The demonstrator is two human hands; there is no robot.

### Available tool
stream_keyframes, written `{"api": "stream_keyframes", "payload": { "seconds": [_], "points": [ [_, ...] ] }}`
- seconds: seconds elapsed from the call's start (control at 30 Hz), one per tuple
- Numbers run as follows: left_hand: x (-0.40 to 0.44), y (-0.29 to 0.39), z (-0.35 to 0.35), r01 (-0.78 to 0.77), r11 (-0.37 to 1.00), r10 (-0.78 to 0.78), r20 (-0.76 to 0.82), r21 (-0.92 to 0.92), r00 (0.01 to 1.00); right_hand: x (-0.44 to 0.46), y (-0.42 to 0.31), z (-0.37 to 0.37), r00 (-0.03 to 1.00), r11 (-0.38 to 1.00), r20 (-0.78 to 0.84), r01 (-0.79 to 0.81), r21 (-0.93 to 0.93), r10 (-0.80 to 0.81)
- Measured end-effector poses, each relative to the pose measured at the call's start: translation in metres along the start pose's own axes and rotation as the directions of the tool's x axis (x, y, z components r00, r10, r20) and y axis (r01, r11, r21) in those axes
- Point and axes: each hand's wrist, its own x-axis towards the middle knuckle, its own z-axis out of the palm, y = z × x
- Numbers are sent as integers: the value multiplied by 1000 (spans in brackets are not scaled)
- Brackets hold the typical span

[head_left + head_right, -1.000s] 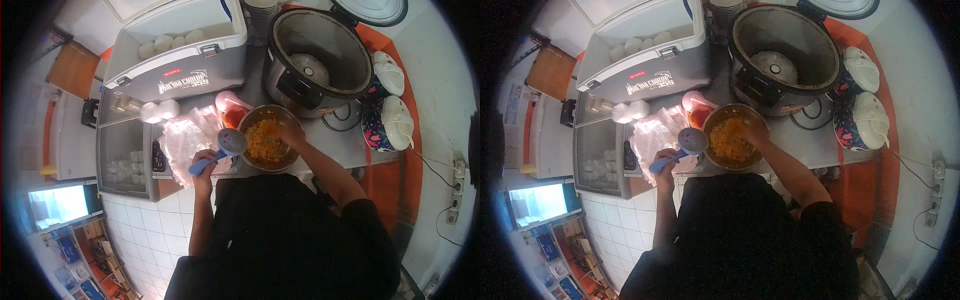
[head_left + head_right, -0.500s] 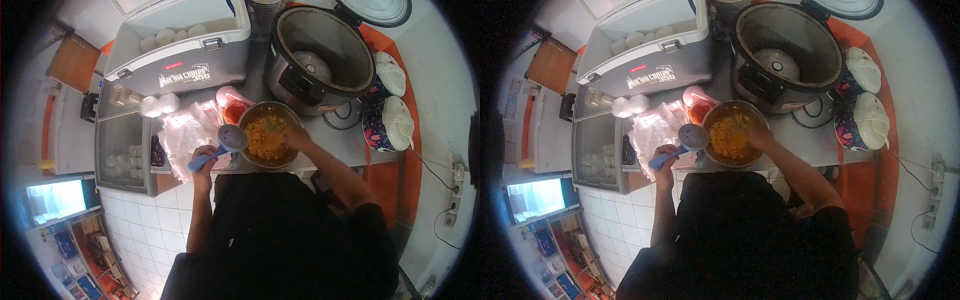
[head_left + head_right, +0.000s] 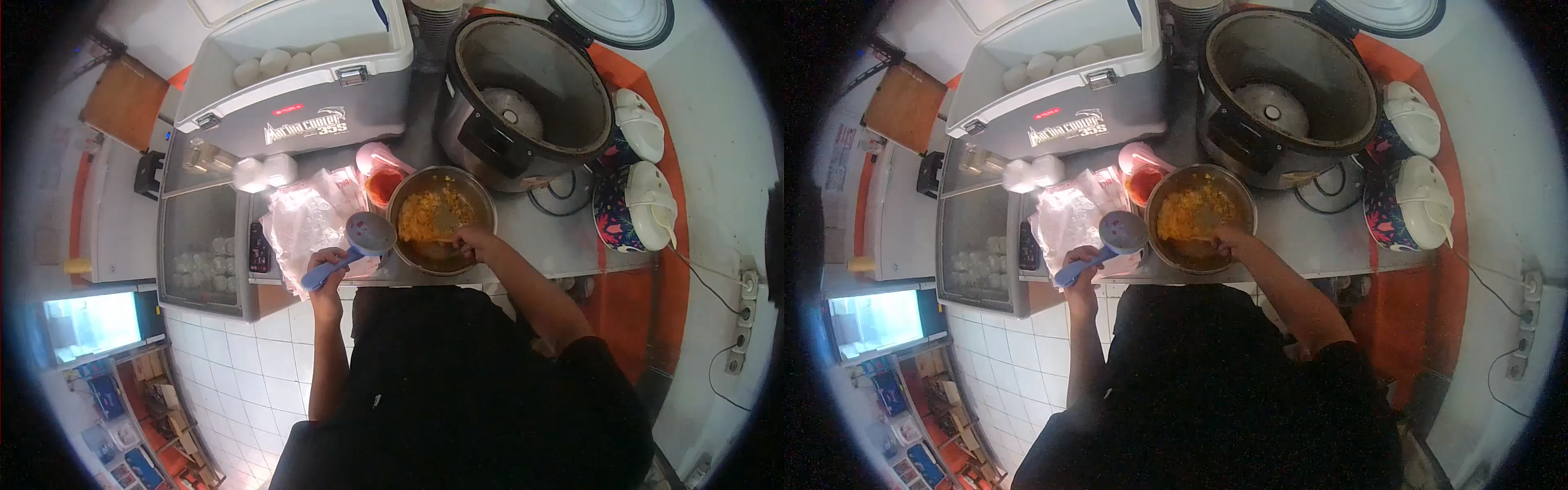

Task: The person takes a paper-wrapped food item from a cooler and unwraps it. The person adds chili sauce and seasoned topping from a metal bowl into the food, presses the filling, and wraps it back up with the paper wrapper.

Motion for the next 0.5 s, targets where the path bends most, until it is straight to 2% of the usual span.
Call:
{"api": "stream_keyframes", "payload": {
  "seconds": [0.03, 0.07, 0.13, 0.27, 0.33, 0.37, 0.4, 0.43, 0.47, 0.5],
  "points": [
    [-1, 0, -1, -2, 1000, 2, -1, 1, 1000, 3, 4, 1, 1000, 953, 1, 10, 302, -11],
    [-2, -1, -2, 7, 1000, -7, -10, -10, 1000, 7, 6, -2, 1000, 954, 3, 10, 301, -11],
    [-3, -1, -4, 14, 1000, -15, -19, -20, 1000, 4, 5, -4, 998, 818, 49, -50, 573, 26],
    [-4, 0, -3, 13, 999, -13, -11, -30, 1000, -15, -6, -20, 992, 819, 76, -125, 560, 99],
    [-5, 0, -2, 20, 999, -21, -15, -31, 1000, -12, -8, -29, 995, 903, 1, 94, 420, -105],
    [-5, -2, -2, 24, 999, -25, -10, -35, 1000, -6, -12, -28, 994, 903, 2, 94, 420, -105],
    [-5, -2, -1, 29, 999, -29, -3, -38, 1000, 2, -17, -24, 891, 920, -247, 393, -1, -381],
    [-4, -3, 0, 31, 999, -31, 0, -36, 1000, 5, -19, -19, 658, 725, -334, 509, -463, -675],
    [-3, -3, 1, 38, 999, -38, 13, -39, 999, 7, -16, -10, 659, 729, -338, 507, -460, -672],
    [-4, -3, 3, 44, 998, -43, 25, -43, 999, 8, -12, 1, 366, 493, -347, 467, -734, -864]
  ]
}}
